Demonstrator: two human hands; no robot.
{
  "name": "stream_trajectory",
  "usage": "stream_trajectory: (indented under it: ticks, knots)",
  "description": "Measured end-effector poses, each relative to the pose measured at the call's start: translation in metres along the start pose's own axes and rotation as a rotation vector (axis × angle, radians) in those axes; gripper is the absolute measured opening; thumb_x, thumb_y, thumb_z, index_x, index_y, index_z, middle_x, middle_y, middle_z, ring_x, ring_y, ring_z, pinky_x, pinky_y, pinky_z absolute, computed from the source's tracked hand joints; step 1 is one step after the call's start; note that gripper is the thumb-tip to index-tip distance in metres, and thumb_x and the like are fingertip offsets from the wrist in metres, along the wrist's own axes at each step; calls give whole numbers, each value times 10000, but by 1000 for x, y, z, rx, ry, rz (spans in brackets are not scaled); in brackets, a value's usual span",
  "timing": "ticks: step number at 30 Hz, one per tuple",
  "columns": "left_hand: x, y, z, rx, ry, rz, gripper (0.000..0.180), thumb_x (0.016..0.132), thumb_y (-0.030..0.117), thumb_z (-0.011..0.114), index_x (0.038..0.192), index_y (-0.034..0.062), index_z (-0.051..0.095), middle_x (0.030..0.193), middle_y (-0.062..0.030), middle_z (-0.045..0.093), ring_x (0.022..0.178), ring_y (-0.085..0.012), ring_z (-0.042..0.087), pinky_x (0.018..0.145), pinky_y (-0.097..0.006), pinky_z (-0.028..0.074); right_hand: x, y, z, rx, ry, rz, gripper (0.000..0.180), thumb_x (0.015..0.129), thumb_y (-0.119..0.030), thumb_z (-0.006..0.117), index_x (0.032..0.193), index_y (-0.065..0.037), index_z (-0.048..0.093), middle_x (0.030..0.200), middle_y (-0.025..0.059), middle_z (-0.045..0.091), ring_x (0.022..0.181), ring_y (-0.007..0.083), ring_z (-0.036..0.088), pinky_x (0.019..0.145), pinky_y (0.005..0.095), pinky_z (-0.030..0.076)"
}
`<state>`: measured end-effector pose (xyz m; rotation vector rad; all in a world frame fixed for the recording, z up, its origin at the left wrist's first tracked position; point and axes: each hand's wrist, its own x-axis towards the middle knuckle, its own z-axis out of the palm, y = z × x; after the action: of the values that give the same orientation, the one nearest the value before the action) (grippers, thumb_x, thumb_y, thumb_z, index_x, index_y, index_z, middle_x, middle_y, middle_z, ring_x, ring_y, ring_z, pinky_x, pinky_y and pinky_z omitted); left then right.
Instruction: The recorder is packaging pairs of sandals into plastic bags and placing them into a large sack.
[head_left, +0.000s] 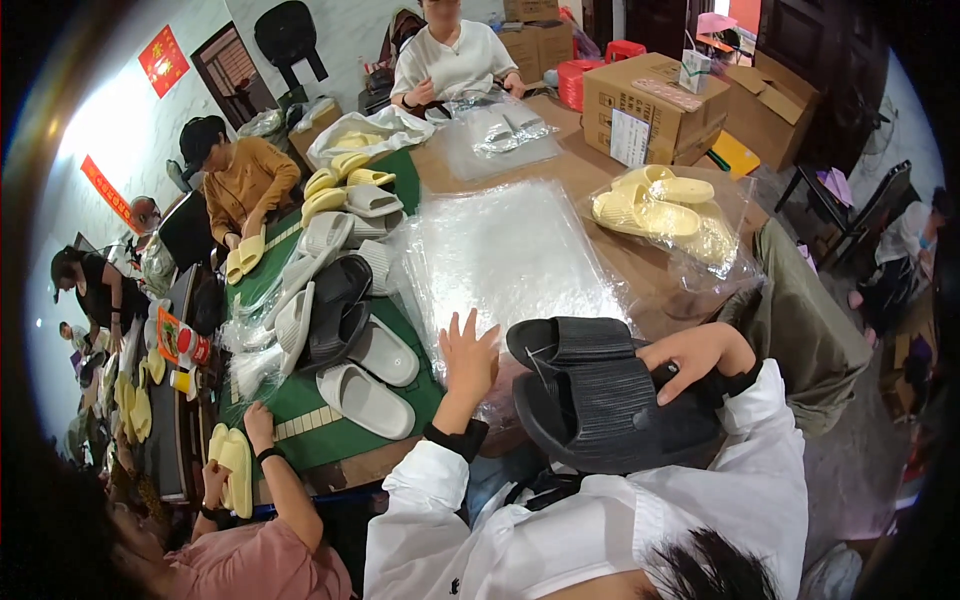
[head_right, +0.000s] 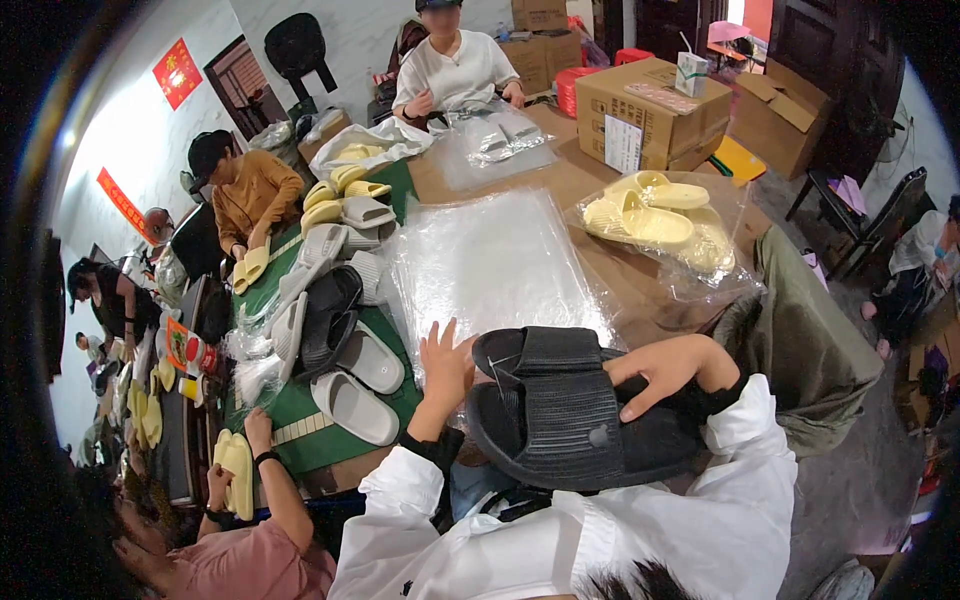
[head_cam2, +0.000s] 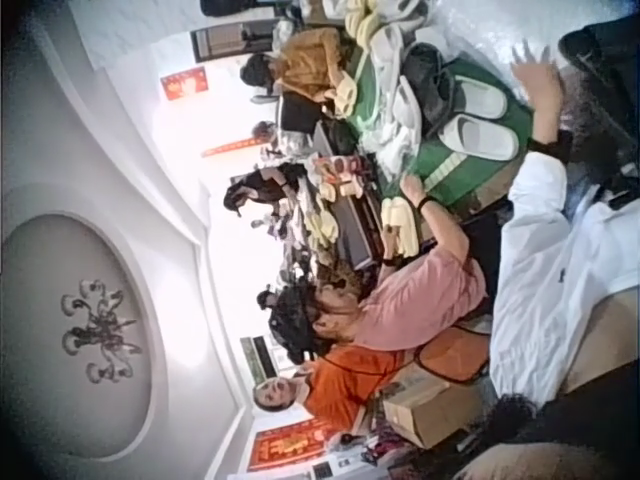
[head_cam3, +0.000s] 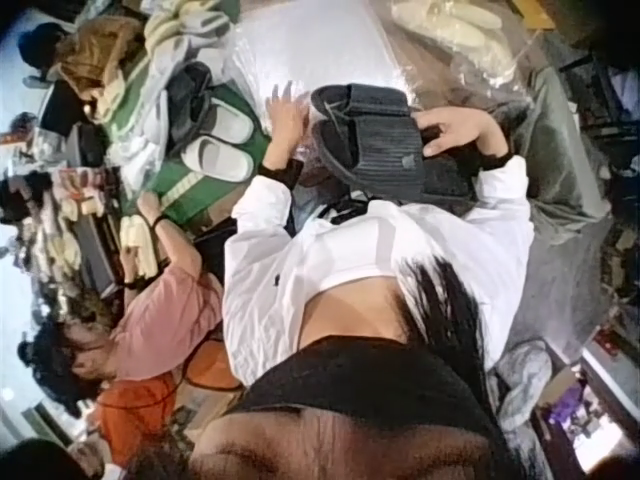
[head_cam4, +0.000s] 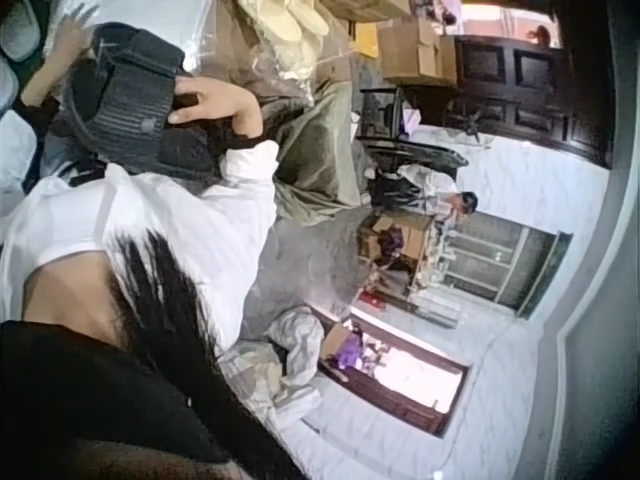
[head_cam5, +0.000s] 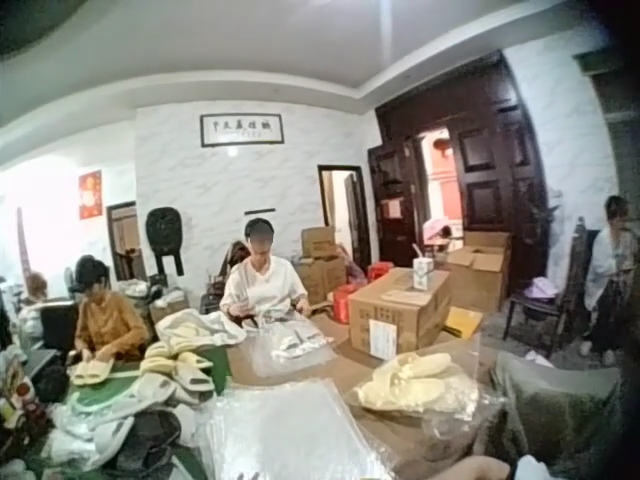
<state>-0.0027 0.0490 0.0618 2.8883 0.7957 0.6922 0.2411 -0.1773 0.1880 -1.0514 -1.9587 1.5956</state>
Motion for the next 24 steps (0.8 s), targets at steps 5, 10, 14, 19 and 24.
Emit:
stream_trajectory:
  ticks: [5, 10, 14, 19, 24]
  knots:
    - [-2, -13, 13, -123, 66, -146, 314, 835, 148, 551, 1141, 99, 602, 1385, -187, 336, 1276, -414, 272, 1002, -552, 258, 5, 8, -1, 0, -29, -33, 429, 851, -160, 632, 1211, 34, 501, 1251, 153, 488, 1177, 240, 417, 1005, 347, 292]
    - [9, -7, -1, 38, 185, -232, 271, 854, 200, 549, 1102, 111, 612, 1201, -158, 528, 1140, -372, 440, 965, -515, 314, 15, 6, -2, 47, -53, -6, 396, 859, -147, 620, 1193, 36, 509, 1241, 152, 495, 1174, 236, 419, 1006, 341, 293]
    - [24, -20, -2, -144, 70, -230, 263, 866, 212, 536, 1103, 120, 605, 1086, -126, 605, 983, -325, 547, 862, -465, 390, 37, -3, -3, 18, -112, -31, 380, 859, -133, 616, 1181, 38, 512, 1219, 147, 509, 1163, 227, 426, 1002, 334, 299]
    - [23, -15, -16, -34, 51, -72, 307, 875, 229, 521, 1156, 120, 580, 1103, -141, 595, 875, -315, 572, 765, -442, 423, 45, 2, 4, 4, 59, 22, 343, 882, -154, 566, 1171, 26, 525, 1193, 126, 533, 1111, 199, 467, 961, 309, 342]
    - [22, 5, -41, 31, -89, -140, 381, 866, 222, 532, 1232, 118, 513, 1153, -91, 573, 986, -308, 534, 756, -457, 397, 42, 17, 12, -372, 372, 244, 362, 884, -318, 532, 1045, -2, 604, 966, 168, 578, 961, 325, 551, 850, 370, 424]
